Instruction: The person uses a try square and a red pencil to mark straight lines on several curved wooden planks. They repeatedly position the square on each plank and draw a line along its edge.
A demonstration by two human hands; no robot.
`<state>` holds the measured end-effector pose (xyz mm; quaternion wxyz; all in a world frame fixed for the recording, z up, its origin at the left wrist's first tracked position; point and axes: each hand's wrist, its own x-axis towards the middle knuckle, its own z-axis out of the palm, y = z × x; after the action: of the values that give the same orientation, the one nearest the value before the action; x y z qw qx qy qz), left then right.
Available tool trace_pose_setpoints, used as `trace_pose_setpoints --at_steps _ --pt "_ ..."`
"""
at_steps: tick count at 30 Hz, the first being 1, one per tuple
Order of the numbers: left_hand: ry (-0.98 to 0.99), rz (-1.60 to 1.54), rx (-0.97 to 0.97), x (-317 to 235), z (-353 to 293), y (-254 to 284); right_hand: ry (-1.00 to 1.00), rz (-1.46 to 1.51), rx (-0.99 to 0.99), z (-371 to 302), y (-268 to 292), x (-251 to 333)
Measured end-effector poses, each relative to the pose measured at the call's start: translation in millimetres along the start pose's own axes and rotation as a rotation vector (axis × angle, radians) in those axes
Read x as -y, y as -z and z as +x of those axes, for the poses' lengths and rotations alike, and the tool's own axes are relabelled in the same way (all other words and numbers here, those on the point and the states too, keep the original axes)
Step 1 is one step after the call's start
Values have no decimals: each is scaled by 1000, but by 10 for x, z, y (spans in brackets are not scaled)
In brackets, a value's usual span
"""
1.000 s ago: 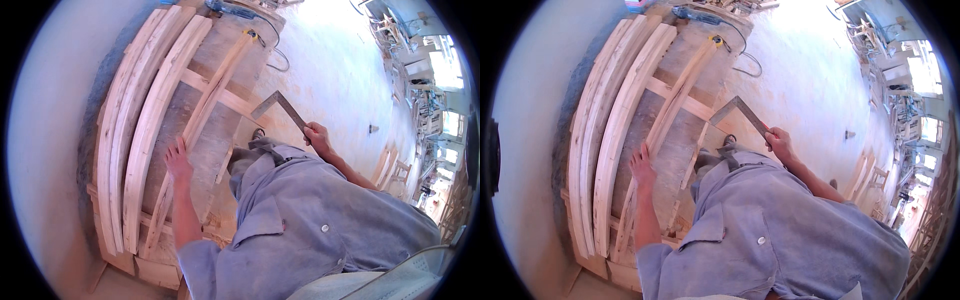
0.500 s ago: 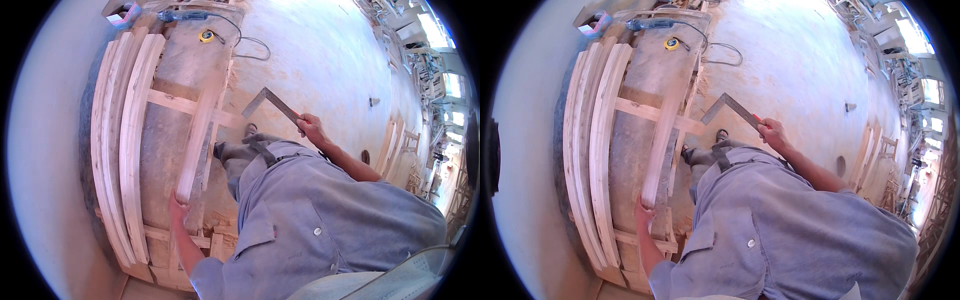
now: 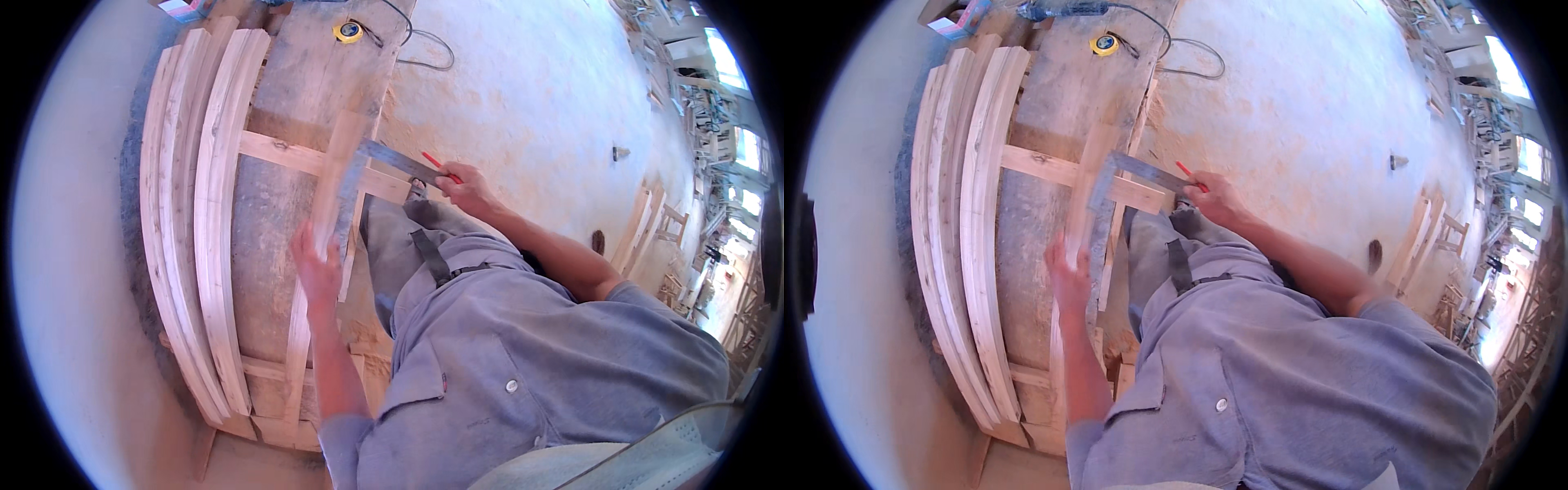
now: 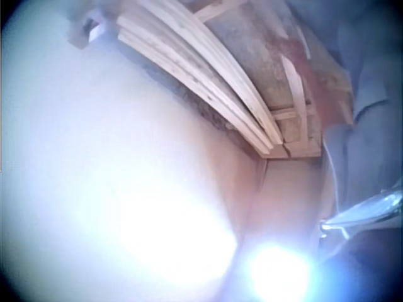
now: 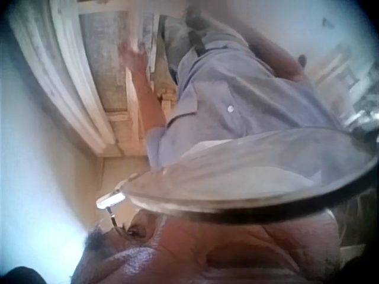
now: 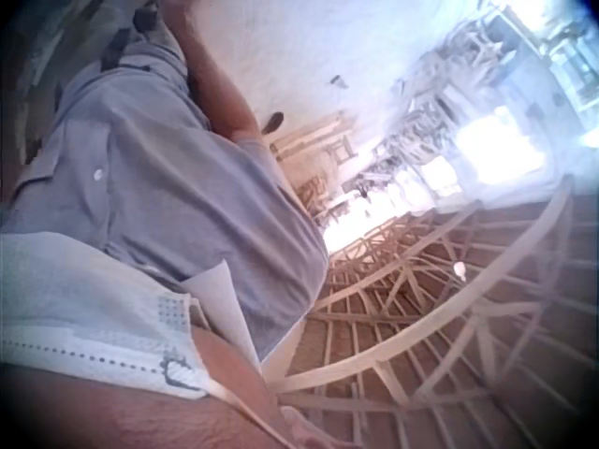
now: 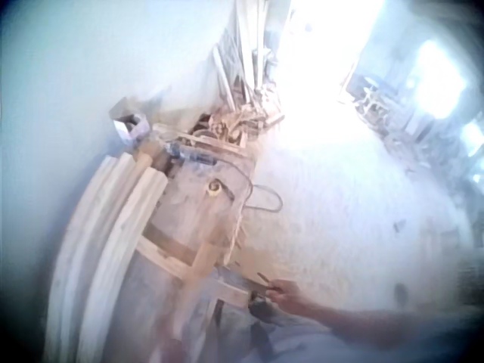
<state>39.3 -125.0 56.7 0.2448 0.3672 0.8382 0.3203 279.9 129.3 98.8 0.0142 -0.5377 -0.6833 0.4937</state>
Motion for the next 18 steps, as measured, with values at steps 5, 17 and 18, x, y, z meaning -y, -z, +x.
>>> trace_pose_setpoints --at_steps 5,17,18 --pt "-60 -1 -56 -416 868 -143 37 -40 52 332 -306 289" --pt "93 -180 -54 -231 1466 -418 18 -77 -113 554 -322 590" --pt "80 -160 -51 -257 1477 -426 30 -62 -155 522 -262 620"
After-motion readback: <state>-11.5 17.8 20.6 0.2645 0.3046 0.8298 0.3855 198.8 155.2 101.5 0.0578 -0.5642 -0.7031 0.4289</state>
